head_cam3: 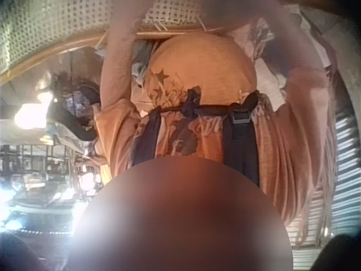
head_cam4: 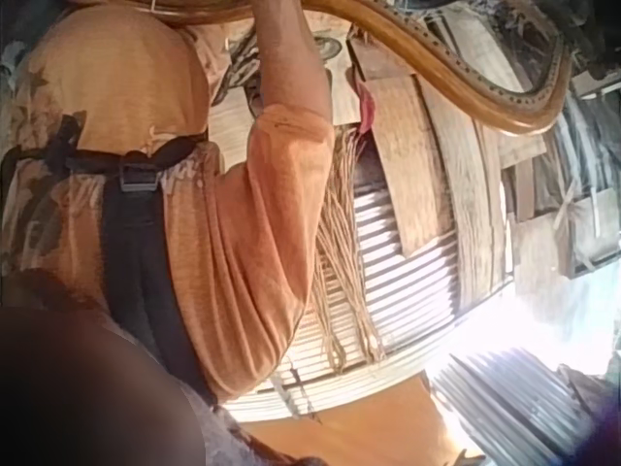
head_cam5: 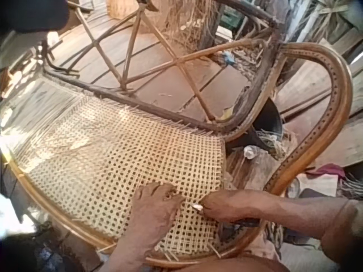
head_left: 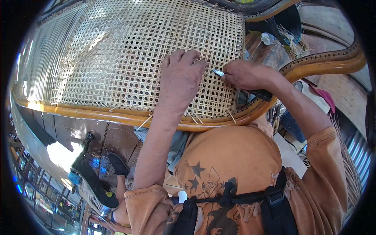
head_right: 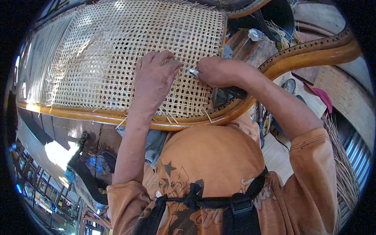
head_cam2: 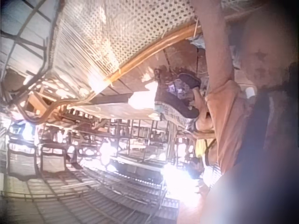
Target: Weaving a cane or rattan pattern into the backrest of a wooden chair.
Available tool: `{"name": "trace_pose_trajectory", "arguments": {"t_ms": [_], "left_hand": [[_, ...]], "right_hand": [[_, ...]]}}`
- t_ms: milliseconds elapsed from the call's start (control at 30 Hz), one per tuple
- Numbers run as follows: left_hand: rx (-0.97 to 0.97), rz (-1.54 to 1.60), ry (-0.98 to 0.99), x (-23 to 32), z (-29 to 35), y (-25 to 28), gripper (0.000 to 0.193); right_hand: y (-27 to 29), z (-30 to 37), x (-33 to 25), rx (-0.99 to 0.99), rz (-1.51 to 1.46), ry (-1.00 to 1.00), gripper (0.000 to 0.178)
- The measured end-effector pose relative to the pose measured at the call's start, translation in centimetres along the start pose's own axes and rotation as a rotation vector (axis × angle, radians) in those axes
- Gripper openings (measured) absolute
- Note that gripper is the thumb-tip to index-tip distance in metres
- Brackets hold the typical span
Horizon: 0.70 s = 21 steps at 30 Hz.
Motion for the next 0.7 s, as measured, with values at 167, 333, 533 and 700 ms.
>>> {"name": "trace_pose_trajectory", "arguments": {"t_ms": [167,333,533,700], "left_hand": [[-0.043,-0.012,0.007,-0.2,0.1,-0.9,0.014],[-0.050,-0.006,-0.001,-0.2,0.0,-0.6,0.014],[-0.057,-0.024,-0.021,-0.3,0.1,-1.2,0.013],[-0.052,0.009,-0.010,-0.3,0.2,-0.4,0.016]], "right_hand": [[0.4,0.2,-0.5,-0.134,0.135,-0.081,0.030],[-0.2,0.0,-0.2,0.006,0.059,-0.003,0.029],[-0.5,0.4,-0.3,0.070,0.018,-0.006,0.029],[-1.4,1.5,0.7,0.195,-0.250,-0.155,0.028]]}}
Point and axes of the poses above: each hand's wrist, its own z-axis away from the middle knuckle, its own y-axis out of the back of the hand, x = y × z, the point moved 10 cm from there along -z, towards the middle knuckle, and after that the axes turned 13 degrees about x, right-handed, at the moved point
